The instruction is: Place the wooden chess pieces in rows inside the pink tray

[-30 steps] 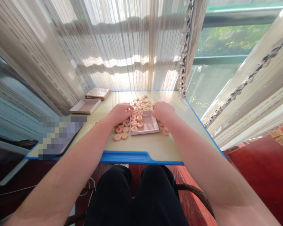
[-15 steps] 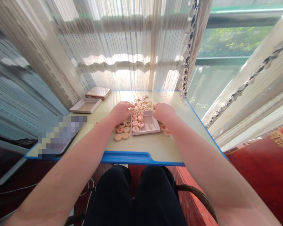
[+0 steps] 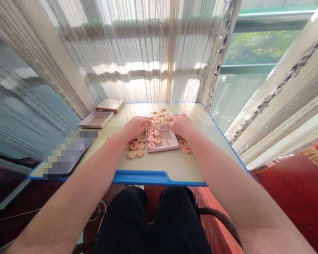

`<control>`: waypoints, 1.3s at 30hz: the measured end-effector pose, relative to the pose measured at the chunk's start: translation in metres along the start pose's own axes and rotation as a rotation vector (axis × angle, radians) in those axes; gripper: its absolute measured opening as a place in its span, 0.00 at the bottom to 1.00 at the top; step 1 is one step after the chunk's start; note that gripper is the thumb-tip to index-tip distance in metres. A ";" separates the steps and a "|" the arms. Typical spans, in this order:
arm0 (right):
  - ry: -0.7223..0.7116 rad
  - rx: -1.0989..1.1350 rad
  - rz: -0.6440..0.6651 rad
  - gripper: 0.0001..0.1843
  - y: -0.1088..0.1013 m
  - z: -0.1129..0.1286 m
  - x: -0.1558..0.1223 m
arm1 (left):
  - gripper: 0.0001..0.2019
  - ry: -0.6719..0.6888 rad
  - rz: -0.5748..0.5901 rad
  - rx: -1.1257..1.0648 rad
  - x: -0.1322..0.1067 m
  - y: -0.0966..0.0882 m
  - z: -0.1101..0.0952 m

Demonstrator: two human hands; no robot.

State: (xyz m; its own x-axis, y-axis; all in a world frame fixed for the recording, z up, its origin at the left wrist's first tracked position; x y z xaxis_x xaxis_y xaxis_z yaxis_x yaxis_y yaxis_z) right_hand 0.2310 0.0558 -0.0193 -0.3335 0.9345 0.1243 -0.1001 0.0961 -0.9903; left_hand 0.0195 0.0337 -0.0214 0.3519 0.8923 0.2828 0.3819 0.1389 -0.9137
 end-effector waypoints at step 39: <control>-0.167 0.187 -0.151 0.15 -0.001 0.017 -0.001 | 0.23 -0.006 0.057 0.020 0.002 0.004 0.004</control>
State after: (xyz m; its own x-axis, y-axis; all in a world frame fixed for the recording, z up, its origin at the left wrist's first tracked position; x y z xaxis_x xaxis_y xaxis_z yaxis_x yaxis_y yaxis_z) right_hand 0.2160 0.0490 -0.0175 -0.4495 0.8439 0.2928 -0.3260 0.1502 -0.9334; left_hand 0.0186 0.0378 -0.0255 0.3674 0.9015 0.2288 0.3447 0.0965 -0.9337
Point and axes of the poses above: each hand's wrist, its own x-axis towards the middle knuckle, its own y-axis out of the palm, z = x × y, the point moved 2 cm from there along x, towards the middle knuckle, and after that the axes turned 3 degrees about -x, right-handed, at the moved point
